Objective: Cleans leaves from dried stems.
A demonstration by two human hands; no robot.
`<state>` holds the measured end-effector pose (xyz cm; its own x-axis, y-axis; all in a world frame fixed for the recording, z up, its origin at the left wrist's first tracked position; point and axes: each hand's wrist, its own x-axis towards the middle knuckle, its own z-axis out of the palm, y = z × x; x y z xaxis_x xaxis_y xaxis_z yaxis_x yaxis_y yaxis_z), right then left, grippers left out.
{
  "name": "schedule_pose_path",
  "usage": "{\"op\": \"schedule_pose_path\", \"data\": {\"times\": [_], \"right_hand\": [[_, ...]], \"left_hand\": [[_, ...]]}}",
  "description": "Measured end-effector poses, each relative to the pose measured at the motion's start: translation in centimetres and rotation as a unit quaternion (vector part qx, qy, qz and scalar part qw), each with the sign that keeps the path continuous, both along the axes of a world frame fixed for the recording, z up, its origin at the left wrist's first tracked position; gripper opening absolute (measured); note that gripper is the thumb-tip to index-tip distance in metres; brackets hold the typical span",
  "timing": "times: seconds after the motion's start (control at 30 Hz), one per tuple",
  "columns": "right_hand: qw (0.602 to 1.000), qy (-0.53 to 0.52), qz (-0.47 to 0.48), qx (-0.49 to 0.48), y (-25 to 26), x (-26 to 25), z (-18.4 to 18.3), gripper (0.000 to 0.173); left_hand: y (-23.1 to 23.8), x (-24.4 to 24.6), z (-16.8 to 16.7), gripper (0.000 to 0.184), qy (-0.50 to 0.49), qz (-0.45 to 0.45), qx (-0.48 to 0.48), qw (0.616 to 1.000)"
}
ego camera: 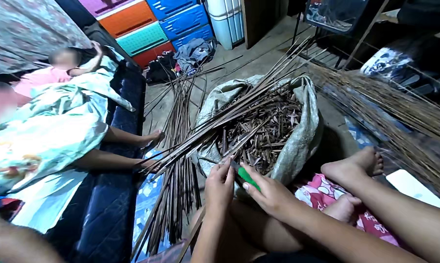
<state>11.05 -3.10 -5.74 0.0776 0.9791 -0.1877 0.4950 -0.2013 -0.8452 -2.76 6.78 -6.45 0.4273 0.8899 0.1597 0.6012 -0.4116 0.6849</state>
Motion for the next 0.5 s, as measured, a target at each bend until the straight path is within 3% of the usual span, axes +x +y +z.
{"op": "schedule_pose_path", "data": {"times": [0.5], "right_hand": [[0.998, 0.027, -0.058, -0.011, 1.4, 0.6, -1.6, 0.061]], "left_hand": [[-0.8, 1.0, -0.9, 0.029, 0.038, 0.008, 0.044, 0.998]]}}
